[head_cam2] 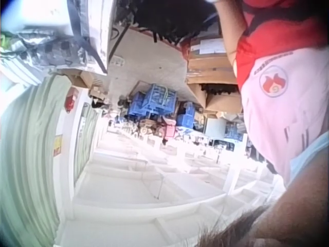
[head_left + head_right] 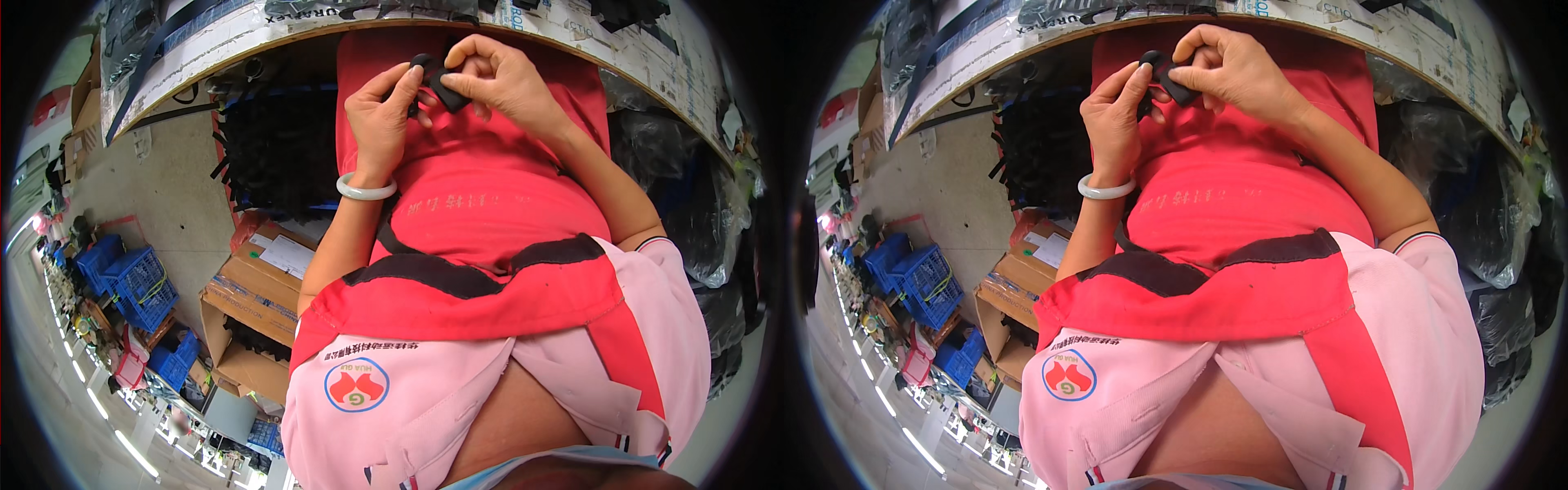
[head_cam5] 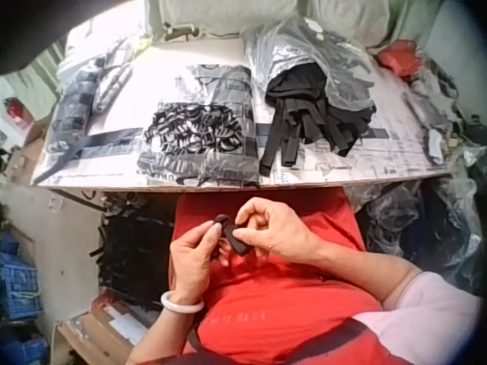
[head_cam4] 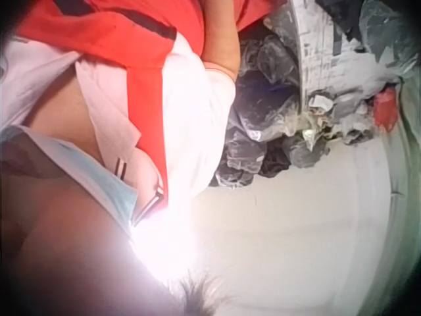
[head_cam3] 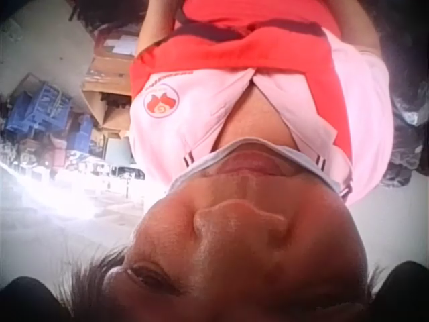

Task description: Threading nylon straps through plastic buckles at an assembly workstation.

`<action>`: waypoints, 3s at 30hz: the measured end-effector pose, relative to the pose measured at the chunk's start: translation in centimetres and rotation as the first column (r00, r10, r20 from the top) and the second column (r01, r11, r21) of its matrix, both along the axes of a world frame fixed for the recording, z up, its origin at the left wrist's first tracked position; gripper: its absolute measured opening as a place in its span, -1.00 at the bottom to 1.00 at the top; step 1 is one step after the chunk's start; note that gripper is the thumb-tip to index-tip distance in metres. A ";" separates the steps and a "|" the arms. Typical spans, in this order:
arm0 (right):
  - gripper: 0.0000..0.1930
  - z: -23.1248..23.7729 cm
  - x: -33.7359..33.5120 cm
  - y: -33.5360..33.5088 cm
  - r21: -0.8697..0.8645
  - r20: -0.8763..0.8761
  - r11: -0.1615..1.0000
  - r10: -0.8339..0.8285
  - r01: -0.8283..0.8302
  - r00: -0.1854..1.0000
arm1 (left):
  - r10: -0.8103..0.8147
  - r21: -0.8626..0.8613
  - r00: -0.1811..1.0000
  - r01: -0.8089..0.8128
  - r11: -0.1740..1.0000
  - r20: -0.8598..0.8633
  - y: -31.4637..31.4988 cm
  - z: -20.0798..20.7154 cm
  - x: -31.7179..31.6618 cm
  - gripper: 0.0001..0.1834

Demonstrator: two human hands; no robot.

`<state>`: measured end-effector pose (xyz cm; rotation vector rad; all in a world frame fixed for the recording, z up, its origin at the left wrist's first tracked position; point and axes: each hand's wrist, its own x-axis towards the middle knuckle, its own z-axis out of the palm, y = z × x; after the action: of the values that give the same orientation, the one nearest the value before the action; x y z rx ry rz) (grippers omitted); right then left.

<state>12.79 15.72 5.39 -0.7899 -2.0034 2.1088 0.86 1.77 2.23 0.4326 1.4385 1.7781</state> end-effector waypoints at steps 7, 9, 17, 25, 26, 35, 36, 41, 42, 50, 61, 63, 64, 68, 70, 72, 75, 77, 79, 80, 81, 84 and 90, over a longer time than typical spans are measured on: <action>-0.76 -0.9 -0.8 0.3 -0.072 -0.061 0.996 -0.060 0.056 0.996 | -0.031 0.050 0.997 0.035 0.998 -0.077 0.0 -0.2 0.4 -0.77; -0.77 -1.3 -0.7 0.9 -0.144 -0.081 0.987 -0.084 0.072 0.993 | -0.034 0.068 0.999 0.034 0.997 -0.003 0.0 -0.3 -0.1 -0.79; -0.79 -1.7 -0.8 2.2 -0.226 0.023 0.974 0.042 -0.036 0.999 | -0.306 -0.129 0.949 0.314 0.941 0.076 -3.4 3.0 -2.4 -0.83; -0.76 0.0 -1.0 9.9 0.968 -0.118 0.227 0.031 0.108 0.993 | 0.404 -0.205 0.857 -0.479 0.854 -0.321 -14.2 2.8 -10.5 -0.70; -0.74 -0.6 -1.1 10.1 0.979 -0.067 0.190 -0.020 0.069 0.998 | 0.469 -0.153 0.858 -0.503 0.851 -0.211 -16.0 0.7 -12.2 -0.66; -0.81 -2.3 -1.4 12.7 0.991 -0.105 0.086 0.047 0.100 0.993 | 0.052 -0.063 0.997 -0.048 0.997 0.054 -7.1 -2.4 -5.5 -0.61; -0.85 -2.4 -1.2 13.3 0.985 -0.147 0.104 0.097 0.137 0.984 | 0.015 -0.022 0.997 -0.014 1.000 0.077 -5.8 -2.3 -4.7 -0.61; -0.88 5.2 -1.4 9.9 0.947 -0.321 0.022 0.126 0.321 0.939 | -0.061 0.025 0.992 0.058 0.998 0.114 -3.0 -1.5 -3.2 -0.71; -0.88 7.1 -1.1 8.0 0.929 -0.353 0.166 0.125 0.331 0.927 | -0.082 0.031 0.990 0.079 0.996 0.114 -3.2 -1.6 -3.1 -0.77; -0.79 1.9 -0.9 -0.2 0.401 -0.149 0.911 0.172 -0.100 0.974 | -0.103 -0.088 0.991 0.110 0.990 0.082 -2.1 -0.6 -1.9 -0.90; -0.82 -0.6 -1.5 -0.1 0.114 0.017 0.964 0.239 -0.239 0.971 | -0.030 -0.018 0.988 0.033 0.999 0.154 -2.8 -1.1 -2.0 -0.90; -0.81 -0.9 -1.7 -0.1 0.061 0.082 0.963 0.258 -0.263 0.963 | 0.003 -0.028 0.987 0.001 1.000 0.158 -2.5 -1.1 -1.5 -0.90; -0.81 -1.0 -1.7 -0.4 0.058 0.081 0.963 0.256 -0.261 0.963 | 0.006 -0.029 0.993 -0.002 1.000 0.115 -2.4 -1.1 -1.2 -0.89; -0.80 -0.9 -2.1 -1.1 -0.092 0.115 0.977 0.203 -0.193 0.972 | -0.011 -0.054 1.000 0.013 0.998 0.027 -2.1 -1.1 -0.5 -0.80; -0.80 -1.1 -2.0 -1.1 -0.138 0.146 0.978 0.179 -0.159 0.973 | -0.022 -0.063 1.000 0.022 0.998 0.004 -2.0 -1.3 -0.4 -0.77; -0.80 -1.5 -1.9 -1.0 -0.178 0.135 0.981 0.096 -0.071 0.986 | -0.007 -0.044 0.999 0.006 0.999 -0.039 -2.0 -1.2 -0.2 -0.75; -0.79 -1.6 -1.9 -1.1 -0.302 0.102 0.953 0.023 0.009 0.995 | 0.021 -0.074 0.992 -0.030 0.997 -0.124 -1.9 -1.5 0.0 -0.74; -0.79 -1.5 -2.0 -1.4 -0.363 0.082 0.931 -0.002 0.032 0.997 | 0.037 -0.070 0.984 -0.049 0.996 -0.173 -1.7 -1.5 0.0 -0.77; -0.78 -1.7 -1.9 -1.4 -0.422 0.062 0.905 -0.027 0.051 0.998 | 0.053 -0.064 0.973 -0.069 0.996 -0.223 -1.5 -1.7 0.2 -0.80; -0.80 -2.4 -1.8 -1.1 -0.459 0.036 0.887 -0.037 0.049 0.999 | 0.039 -0.059 0.944 -0.062 0.996 -0.328 -1.4 -2.0 0.3 -0.82; -0.81 -2.6 -1.9 -1.0 -0.496 0.012 0.867 -0.048 0.048 0.999 | 0.025 -0.055 0.904 -0.053 0.997 -0.428 -1.3 -2.1 0.5 -0.83; -0.80 -2.0 -1.6 -1.3 -0.429 0.045 0.902 -0.027 0.044 0.999 | 0.035 -0.096 0.973 -0.058 0.994 -0.230 -1.5 -1.8 0.4 -0.87; -0.77 -1.7 -1.5 -1.9 -0.436 0.100 0.895 -0.052 0.091 0.994 | 0.057 -0.094 0.996 -0.064 0.994 -0.075 -1.7 -1.5 0.1 -0.81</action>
<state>11.26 13.80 3.70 -1.0146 -1.5097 2.5613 0.97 0.07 0.69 0.4109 1.5961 1.7472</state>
